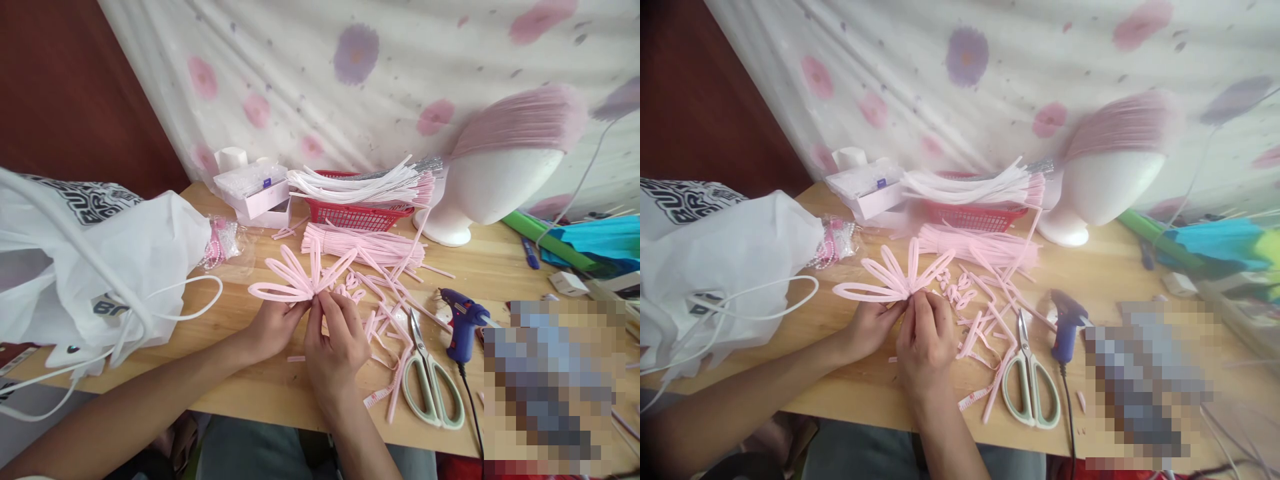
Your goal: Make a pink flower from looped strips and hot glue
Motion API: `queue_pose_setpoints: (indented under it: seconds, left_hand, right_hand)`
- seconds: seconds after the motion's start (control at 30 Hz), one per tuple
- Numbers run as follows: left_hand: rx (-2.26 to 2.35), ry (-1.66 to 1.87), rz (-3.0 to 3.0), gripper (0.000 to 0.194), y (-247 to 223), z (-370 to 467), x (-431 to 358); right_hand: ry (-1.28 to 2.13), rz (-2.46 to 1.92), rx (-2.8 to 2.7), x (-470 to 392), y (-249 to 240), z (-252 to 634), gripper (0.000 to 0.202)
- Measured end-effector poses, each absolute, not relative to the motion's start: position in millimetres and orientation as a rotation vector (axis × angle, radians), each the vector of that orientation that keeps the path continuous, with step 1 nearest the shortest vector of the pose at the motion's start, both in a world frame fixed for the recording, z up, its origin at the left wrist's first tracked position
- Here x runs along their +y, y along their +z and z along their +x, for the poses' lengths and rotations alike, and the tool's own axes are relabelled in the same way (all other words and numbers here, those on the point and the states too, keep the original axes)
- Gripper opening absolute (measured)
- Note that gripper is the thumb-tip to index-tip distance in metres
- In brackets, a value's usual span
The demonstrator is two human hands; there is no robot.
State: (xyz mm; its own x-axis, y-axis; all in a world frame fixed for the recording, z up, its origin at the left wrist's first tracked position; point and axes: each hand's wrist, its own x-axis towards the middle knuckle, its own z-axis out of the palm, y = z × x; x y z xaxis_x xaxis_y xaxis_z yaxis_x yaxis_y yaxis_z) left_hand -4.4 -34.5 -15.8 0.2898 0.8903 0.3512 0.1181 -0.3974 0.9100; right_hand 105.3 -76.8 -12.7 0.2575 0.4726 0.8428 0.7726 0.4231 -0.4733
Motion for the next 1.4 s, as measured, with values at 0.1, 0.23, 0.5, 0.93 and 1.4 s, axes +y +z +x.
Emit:
queue_pose_setpoints:
  seconds: [0.1,0.23,0.5,0.93,1.4]
  left_hand:
    - [0.932,1.181,1.737,0.025,-16.8,-4.5,-34.5]
    - [0.931,1.15,1.736,0.026,-15.2,-4.6,-35.2]
    - [0.956,1.137,1.739,0.027,-12.2,-5.7,-35.1]
    - [0.932,1.134,1.764,0.026,-13.0,-6.6,-33.6]
    - [0.966,1.109,1.779,0.027,-13.7,-7.5,-32.8]
  right_hand:
    - [-0.279,-1.211,-1.388,-77.0,-13.8,104.8,0.02]
    - [-0.282,-1.202,-1.378,-77.5,-12.7,104.4,0.019]
    - [-0.287,-1.179,-1.384,-76.6,-10.1,104.9,0.019]
    - [-0.3,-1.196,-1.386,-76.8,-12.3,104.4,0.02]
    - [-0.288,-1.201,-1.376,-76.5,-14.9,104.6,0.022]
